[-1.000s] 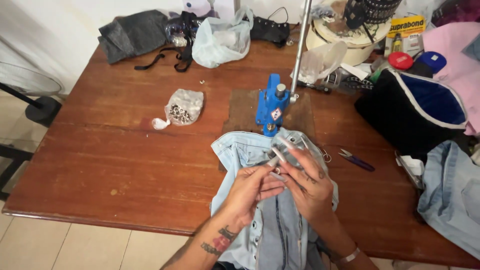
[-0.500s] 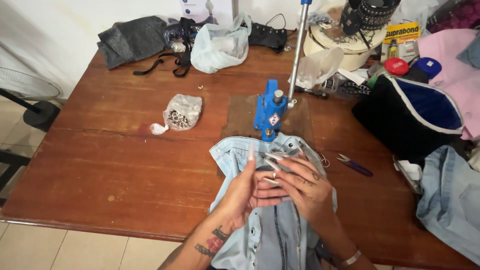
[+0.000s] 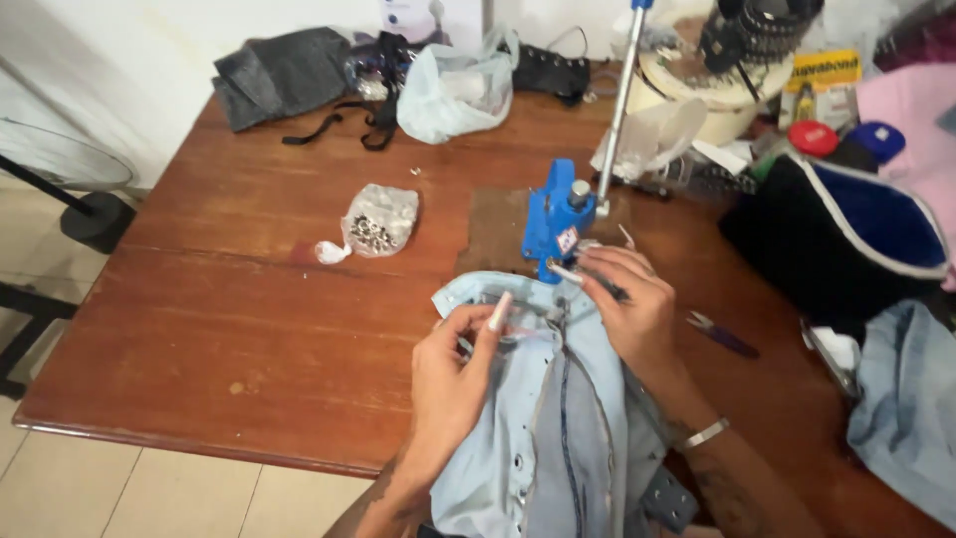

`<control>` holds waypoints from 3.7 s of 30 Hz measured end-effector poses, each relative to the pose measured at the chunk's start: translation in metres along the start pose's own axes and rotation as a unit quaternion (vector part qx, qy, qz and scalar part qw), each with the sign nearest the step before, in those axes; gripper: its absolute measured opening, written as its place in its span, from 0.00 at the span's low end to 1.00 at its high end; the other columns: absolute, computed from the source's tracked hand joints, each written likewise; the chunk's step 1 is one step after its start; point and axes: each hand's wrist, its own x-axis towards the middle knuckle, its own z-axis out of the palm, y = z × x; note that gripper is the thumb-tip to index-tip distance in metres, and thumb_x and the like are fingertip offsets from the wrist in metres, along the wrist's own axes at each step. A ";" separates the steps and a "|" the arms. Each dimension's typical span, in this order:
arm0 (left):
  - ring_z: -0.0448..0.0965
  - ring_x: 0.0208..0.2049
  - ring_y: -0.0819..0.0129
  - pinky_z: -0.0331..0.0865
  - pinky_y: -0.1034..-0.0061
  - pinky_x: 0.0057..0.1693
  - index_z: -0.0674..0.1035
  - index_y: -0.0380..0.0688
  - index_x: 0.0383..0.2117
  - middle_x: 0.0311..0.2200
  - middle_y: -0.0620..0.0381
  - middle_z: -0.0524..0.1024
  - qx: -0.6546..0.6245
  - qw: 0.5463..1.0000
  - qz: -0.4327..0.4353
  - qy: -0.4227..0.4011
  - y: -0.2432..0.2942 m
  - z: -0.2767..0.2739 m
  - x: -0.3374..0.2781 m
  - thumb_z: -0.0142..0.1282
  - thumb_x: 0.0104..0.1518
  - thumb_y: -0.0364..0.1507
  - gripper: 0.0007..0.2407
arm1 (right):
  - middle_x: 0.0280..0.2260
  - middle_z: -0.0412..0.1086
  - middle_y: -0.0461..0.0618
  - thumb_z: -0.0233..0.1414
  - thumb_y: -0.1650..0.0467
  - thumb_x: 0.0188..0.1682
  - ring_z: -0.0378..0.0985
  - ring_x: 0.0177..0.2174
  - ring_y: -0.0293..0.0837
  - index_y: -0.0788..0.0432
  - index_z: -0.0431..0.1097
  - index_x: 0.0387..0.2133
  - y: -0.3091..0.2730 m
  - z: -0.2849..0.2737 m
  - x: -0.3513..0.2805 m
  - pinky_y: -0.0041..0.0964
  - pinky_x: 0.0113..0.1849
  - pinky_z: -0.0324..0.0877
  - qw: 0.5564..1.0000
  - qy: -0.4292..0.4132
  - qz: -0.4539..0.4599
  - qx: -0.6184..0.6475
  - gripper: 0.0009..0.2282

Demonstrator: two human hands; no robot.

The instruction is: Attaching metal grommets to a denim garment using a manual press tool

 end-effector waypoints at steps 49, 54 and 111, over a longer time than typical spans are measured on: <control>0.87 0.48 0.55 0.81 0.52 0.62 0.88 0.51 0.59 0.38 0.49 0.87 0.037 0.938 0.126 -0.321 -0.024 -0.005 0.143 0.58 0.80 0.34 0.10 | 0.52 0.86 0.52 0.68 0.72 0.59 0.83 0.52 0.43 0.62 0.86 0.61 0.035 -0.049 0.012 0.43 0.59 0.78 0.847 -0.164 0.430 0.265 0.17; 0.81 0.45 0.66 0.80 0.64 0.59 0.90 0.46 0.56 0.37 0.61 0.85 -0.081 0.944 0.083 -0.309 -0.033 0.006 0.145 0.59 0.81 0.33 0.10 | 0.43 0.83 0.48 0.75 0.74 0.52 0.82 0.43 0.44 0.60 0.85 0.51 0.070 -0.049 0.000 0.43 0.48 0.79 0.845 -0.217 0.425 0.242 0.15; 0.75 0.53 0.50 0.63 0.48 0.64 0.74 0.57 0.54 0.46 0.57 0.73 0.247 0.832 0.464 -0.179 -0.100 0.049 0.210 0.35 0.86 0.50 0.17 | 0.54 0.76 0.63 0.50 0.67 0.77 0.77 0.59 0.54 0.66 0.75 0.50 0.078 -0.003 0.028 0.64 0.65 0.72 0.961 -0.205 0.159 0.099 0.13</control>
